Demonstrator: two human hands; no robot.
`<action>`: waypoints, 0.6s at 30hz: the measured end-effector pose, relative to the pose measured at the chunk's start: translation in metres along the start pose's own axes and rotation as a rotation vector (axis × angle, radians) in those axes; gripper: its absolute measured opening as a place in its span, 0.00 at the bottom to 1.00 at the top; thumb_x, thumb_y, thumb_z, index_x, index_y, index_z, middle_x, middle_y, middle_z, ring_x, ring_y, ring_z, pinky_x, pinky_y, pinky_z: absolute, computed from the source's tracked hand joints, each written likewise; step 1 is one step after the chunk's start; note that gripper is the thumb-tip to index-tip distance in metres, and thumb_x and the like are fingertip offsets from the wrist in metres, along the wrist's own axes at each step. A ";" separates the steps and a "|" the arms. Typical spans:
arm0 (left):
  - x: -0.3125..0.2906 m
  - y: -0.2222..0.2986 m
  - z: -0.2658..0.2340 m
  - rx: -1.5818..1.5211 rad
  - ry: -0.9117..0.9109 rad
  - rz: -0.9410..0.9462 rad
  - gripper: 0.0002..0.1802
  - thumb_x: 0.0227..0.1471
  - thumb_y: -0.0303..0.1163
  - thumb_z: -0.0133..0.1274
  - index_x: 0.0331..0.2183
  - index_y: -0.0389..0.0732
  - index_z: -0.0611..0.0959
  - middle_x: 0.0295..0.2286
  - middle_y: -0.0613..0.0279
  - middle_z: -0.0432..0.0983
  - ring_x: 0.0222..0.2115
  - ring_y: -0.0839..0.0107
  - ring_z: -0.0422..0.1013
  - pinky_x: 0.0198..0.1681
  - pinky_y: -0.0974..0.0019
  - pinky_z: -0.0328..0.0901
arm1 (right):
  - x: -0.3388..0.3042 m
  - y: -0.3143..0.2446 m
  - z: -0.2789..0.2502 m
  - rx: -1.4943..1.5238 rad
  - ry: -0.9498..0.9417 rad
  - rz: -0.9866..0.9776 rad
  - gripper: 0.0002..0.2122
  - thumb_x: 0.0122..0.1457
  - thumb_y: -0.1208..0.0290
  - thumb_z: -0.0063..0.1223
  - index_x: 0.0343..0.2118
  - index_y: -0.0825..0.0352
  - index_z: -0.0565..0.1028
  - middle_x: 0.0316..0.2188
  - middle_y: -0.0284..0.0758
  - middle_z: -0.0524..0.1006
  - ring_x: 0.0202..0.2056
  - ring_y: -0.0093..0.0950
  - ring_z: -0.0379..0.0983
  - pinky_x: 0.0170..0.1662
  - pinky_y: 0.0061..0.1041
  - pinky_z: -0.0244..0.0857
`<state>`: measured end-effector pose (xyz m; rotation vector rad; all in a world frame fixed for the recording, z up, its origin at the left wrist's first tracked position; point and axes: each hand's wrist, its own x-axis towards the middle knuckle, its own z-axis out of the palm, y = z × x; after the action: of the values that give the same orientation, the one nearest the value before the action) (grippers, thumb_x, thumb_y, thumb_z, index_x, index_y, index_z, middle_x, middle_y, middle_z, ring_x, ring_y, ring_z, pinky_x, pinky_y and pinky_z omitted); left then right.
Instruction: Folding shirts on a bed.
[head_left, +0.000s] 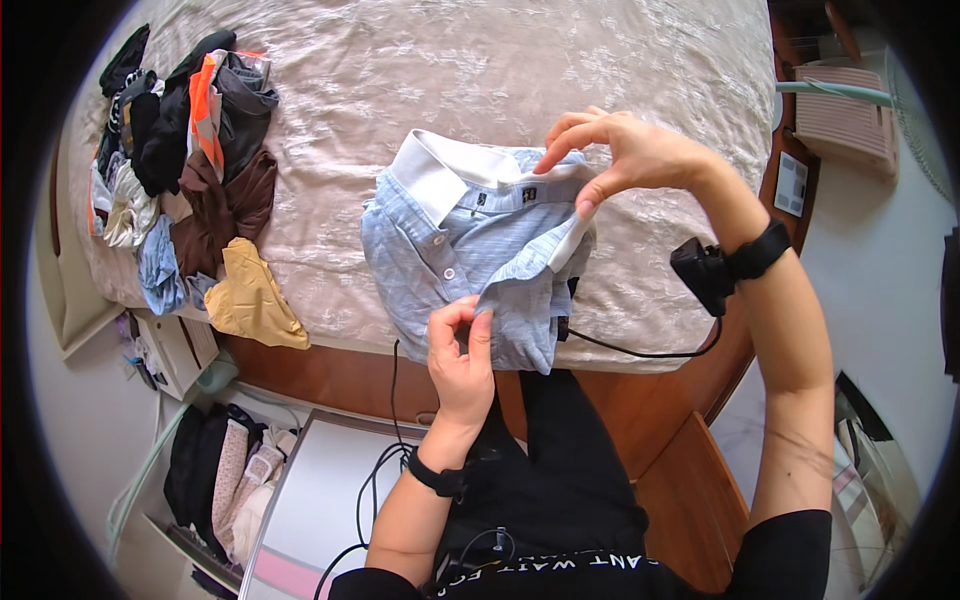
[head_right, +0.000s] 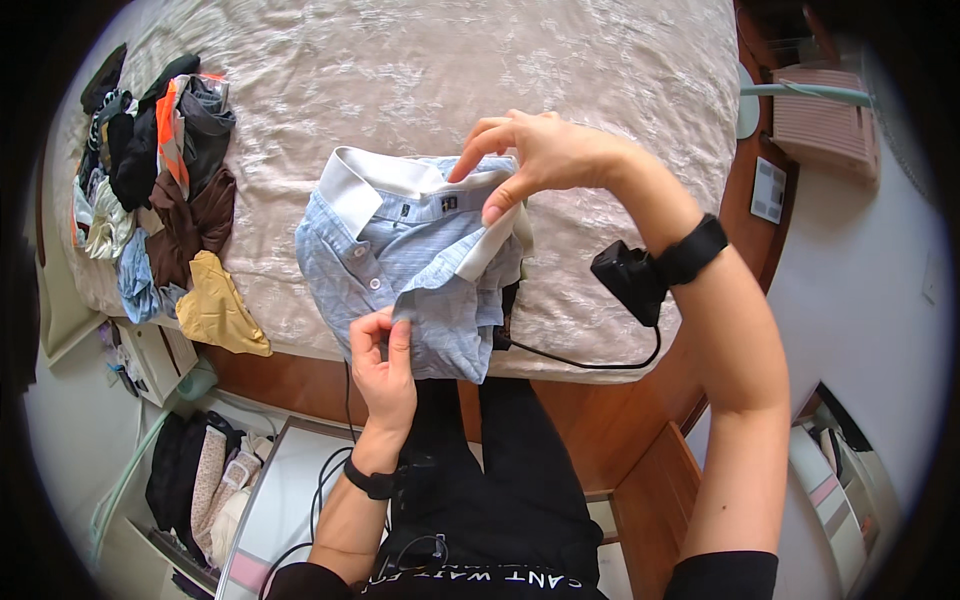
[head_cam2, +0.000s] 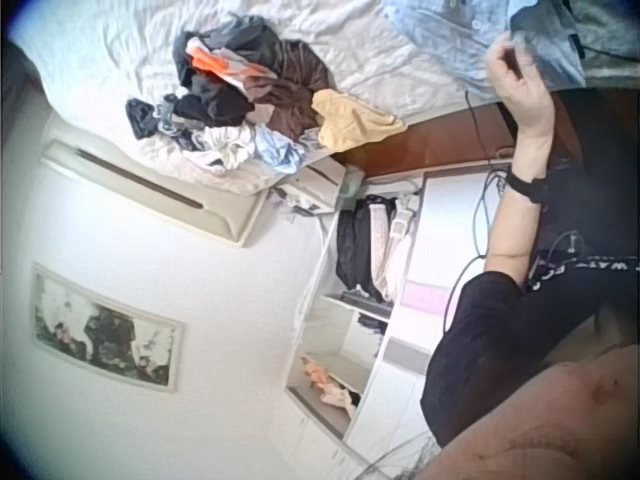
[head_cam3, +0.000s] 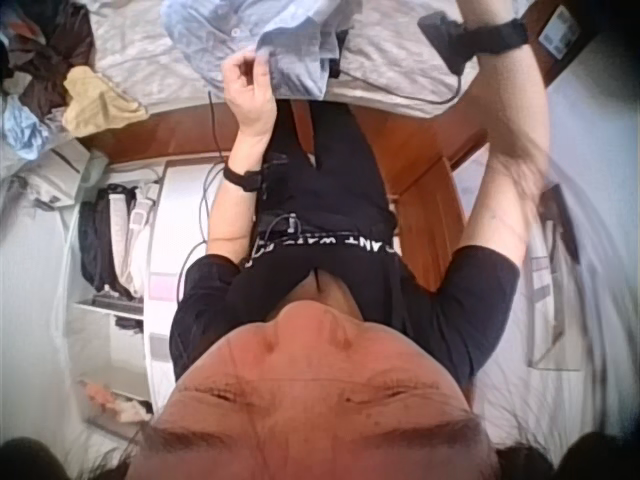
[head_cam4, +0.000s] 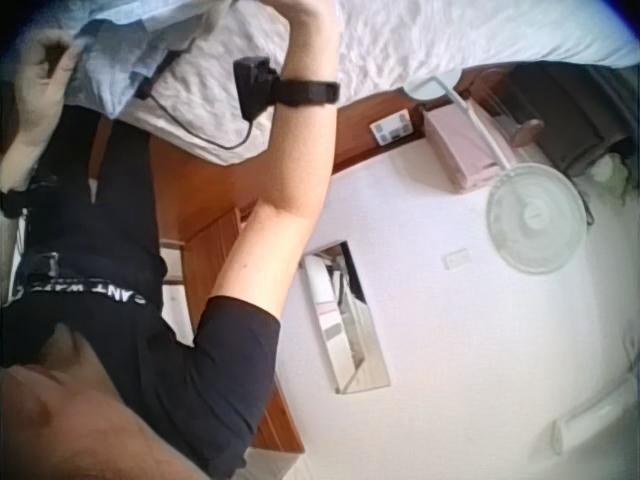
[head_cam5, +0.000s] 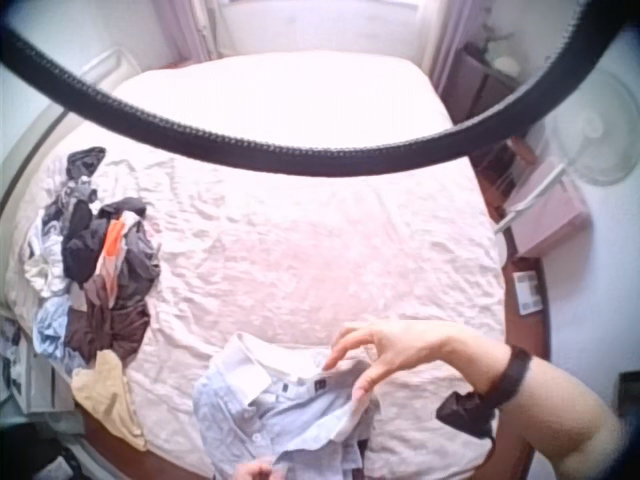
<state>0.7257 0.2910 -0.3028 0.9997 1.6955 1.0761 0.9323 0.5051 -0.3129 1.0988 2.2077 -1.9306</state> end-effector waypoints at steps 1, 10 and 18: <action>-0.001 0.001 -0.003 0.003 -0.004 -0.001 0.06 0.52 0.27 0.50 0.31 0.40 0.69 0.22 0.68 0.64 0.25 0.80 0.61 0.28 0.77 0.56 | -0.002 -0.005 -0.001 0.004 0.002 0.001 0.23 0.33 0.51 0.66 0.36 0.51 0.78 0.43 0.28 0.70 0.50 0.30 0.59 0.53 0.34 0.46; 0.005 0.008 0.009 -0.387 -0.440 -0.449 0.17 0.53 0.27 0.49 0.44 0.38 0.64 0.29 0.68 0.70 0.27 0.86 0.62 0.29 0.80 0.55 | -0.026 -0.012 0.002 -0.489 0.010 -0.140 0.09 0.45 0.57 0.58 0.24 0.57 0.80 0.44 0.21 0.69 0.49 0.27 0.56 0.51 0.33 0.40; 0.017 0.023 -0.003 -0.259 -0.805 -0.651 0.16 0.54 0.38 0.49 0.35 0.34 0.78 0.28 0.71 0.73 0.29 0.83 0.65 0.35 0.75 0.62 | -0.037 -0.051 -0.005 -0.390 -0.108 -0.224 0.16 0.55 0.51 0.45 0.31 0.59 0.76 0.31 0.35 0.75 0.43 0.28 0.64 0.54 0.33 0.41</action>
<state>0.7218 0.3134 -0.2850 0.5253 1.0453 0.3569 0.9371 0.4916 -0.2514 0.7019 2.5828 -1.4790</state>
